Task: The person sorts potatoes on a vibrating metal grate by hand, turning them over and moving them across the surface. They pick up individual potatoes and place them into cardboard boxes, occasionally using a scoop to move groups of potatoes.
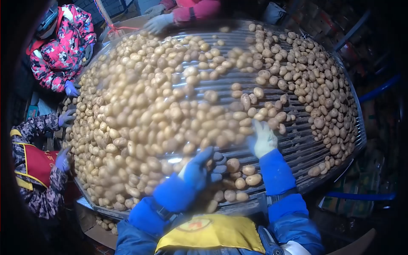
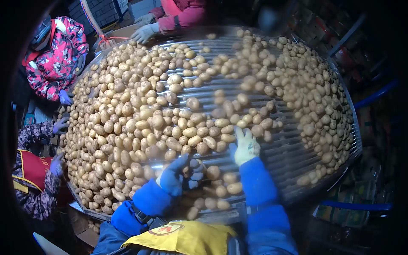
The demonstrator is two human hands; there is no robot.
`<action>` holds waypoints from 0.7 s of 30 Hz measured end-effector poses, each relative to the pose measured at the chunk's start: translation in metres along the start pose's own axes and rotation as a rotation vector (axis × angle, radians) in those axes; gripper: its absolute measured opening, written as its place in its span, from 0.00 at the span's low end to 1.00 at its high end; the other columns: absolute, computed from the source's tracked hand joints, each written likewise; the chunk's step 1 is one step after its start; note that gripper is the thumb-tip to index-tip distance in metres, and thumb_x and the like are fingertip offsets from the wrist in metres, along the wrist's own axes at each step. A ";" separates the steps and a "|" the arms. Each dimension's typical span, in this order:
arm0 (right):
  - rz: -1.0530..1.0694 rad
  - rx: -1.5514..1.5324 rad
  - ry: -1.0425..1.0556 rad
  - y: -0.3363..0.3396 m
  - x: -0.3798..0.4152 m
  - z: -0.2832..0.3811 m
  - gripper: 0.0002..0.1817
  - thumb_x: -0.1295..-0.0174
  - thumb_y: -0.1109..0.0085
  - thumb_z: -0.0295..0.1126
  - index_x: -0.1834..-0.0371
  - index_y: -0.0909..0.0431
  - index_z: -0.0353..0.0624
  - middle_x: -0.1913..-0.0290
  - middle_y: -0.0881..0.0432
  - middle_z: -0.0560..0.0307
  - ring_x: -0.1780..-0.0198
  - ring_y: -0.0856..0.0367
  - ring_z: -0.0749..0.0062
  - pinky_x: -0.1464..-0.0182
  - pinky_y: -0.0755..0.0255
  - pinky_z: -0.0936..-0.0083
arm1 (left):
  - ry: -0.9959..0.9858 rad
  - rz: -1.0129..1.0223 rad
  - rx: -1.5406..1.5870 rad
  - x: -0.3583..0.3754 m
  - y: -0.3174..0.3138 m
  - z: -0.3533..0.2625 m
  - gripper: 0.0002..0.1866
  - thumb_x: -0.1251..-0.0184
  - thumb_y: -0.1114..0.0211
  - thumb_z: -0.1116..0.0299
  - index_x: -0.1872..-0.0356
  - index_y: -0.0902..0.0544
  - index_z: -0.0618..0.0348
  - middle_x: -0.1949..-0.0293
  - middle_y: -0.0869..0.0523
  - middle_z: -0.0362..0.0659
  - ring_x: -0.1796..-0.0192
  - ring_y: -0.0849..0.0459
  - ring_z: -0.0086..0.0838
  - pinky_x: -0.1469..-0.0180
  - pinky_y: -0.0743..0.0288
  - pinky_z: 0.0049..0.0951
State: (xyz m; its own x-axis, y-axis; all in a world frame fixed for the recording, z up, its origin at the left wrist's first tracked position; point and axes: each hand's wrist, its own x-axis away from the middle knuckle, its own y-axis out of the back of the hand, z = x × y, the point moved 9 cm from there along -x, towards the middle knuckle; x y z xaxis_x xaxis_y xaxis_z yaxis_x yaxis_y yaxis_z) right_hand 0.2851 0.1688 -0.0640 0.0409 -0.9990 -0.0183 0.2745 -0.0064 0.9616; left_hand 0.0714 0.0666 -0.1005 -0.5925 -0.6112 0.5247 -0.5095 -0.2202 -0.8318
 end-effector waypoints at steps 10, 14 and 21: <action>0.155 -0.595 -0.343 0.012 0.029 0.005 0.26 0.35 0.23 0.43 0.38 0.14 0.42 0.47 0.10 0.43 0.45 0.09 0.56 0.42 0.16 0.59 | -0.030 0.007 0.017 0.012 -0.014 -0.006 0.26 0.13 0.41 0.45 0.32 0.22 0.54 0.40 0.14 0.45 0.40 0.12 0.42 0.42 0.13 0.42; 0.319 -1.183 -0.436 -0.002 0.043 0.037 0.26 0.33 0.24 0.44 0.38 0.14 0.39 0.47 0.10 0.45 0.46 0.08 0.58 0.44 0.15 0.61 | 0.013 0.071 0.100 0.006 -0.024 0.002 0.28 0.15 0.39 0.43 0.26 0.22 0.47 0.41 0.12 0.43 0.39 0.11 0.43 0.43 0.12 0.44; -0.038 -0.170 0.419 -0.012 -0.034 0.095 0.30 0.32 0.31 0.50 0.30 0.17 0.50 0.29 0.18 0.47 0.27 0.24 0.50 0.22 0.37 0.50 | -0.020 -0.104 0.069 0.019 0.012 -0.004 0.22 0.14 0.39 0.47 0.35 0.18 0.52 0.44 0.10 0.42 0.47 0.10 0.38 0.48 0.12 0.35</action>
State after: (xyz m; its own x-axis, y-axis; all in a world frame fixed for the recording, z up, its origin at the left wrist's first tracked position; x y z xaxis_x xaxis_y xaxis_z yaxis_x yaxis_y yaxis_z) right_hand 0.1892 0.1985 -0.0487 0.4031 -0.8940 -0.1956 0.4357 -0.0005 0.9001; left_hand 0.0515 0.0552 -0.1000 -0.5258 -0.5973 0.6056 -0.5227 -0.3348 -0.7840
